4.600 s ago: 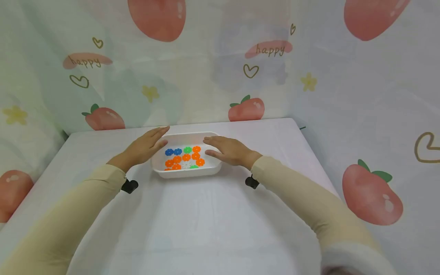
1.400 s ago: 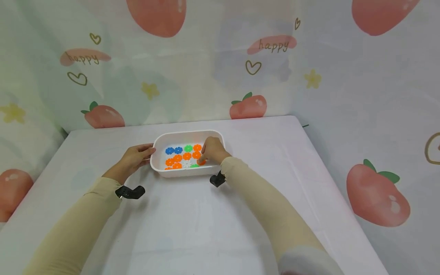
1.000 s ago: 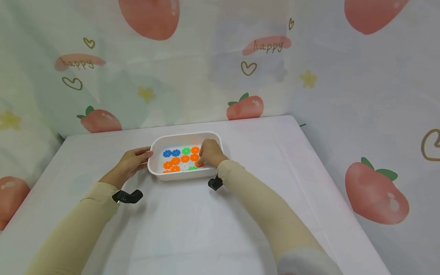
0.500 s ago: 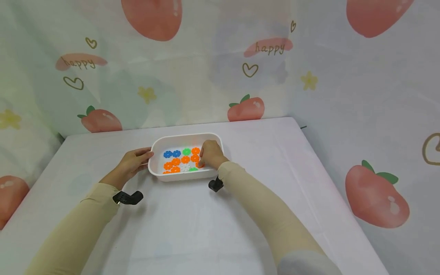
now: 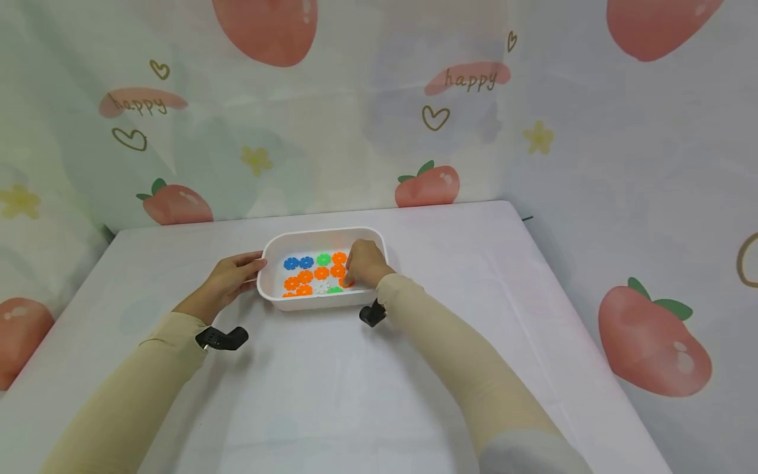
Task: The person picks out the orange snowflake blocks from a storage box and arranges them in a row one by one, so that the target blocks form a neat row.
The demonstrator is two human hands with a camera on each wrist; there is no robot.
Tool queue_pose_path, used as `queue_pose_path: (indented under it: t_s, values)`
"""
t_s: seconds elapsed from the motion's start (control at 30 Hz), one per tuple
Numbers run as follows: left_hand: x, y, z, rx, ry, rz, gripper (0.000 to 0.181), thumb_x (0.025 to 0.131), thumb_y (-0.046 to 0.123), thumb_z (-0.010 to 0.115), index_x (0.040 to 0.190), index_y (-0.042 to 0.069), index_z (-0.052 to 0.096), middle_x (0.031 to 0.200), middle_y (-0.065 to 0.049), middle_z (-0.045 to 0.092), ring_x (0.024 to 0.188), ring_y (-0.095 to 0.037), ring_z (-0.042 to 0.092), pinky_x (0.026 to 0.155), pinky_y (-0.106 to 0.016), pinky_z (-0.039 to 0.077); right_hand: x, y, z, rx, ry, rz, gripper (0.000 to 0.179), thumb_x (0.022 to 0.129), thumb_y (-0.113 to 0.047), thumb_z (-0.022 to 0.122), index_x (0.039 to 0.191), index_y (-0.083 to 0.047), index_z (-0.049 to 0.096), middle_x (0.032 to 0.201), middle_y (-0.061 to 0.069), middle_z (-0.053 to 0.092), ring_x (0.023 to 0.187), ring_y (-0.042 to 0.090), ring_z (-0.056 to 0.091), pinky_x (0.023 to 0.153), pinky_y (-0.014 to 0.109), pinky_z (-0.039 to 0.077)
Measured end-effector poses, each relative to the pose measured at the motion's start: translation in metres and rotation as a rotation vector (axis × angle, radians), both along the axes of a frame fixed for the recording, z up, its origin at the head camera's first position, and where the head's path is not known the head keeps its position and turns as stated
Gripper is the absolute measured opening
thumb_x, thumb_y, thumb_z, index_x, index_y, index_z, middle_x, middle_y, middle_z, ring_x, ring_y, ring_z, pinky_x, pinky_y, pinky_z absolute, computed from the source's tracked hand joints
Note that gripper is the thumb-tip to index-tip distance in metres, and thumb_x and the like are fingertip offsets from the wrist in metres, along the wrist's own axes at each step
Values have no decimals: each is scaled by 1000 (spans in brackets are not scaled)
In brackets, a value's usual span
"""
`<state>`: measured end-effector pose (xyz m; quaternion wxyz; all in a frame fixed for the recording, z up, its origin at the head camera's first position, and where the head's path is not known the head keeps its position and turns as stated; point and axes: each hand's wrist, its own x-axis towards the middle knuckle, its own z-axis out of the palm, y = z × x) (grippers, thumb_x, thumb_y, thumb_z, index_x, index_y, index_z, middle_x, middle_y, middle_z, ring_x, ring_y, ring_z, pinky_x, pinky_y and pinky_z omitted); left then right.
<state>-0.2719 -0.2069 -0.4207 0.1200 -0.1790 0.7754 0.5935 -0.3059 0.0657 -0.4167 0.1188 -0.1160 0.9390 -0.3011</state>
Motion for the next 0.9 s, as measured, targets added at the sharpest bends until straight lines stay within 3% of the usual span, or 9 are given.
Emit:
queue_pose_path:
  t_s: [0.27,0.67,0.9]
  values:
    - [-1,0,2,13,1,10,50,99,25,60,146,14,48,145,-11,51,118,-26,56,103,-35,46,-2,-1,2,7,-42,-19,20,71,-7,87,80,-1,71,72,4,60,72,19,50,59,22,39]
    - [0,1,3,11,-1,17,48,99,24,61,145,13,50,142,-11,53,110,-24,56,95,-30,49,-3,-1,2,16,-33,-20,21,70,-7,87,82,-1,72,74,4,63,71,18,53,59,21,41]
    - [1,3,5,-11,-17,28,49,99,25,61,145,14,50,143,-11,52,113,-26,56,101,-34,47,-3,-1,5,16,-68,-36,20,71,-5,86,85,1,73,77,6,66,69,17,54,59,20,43]
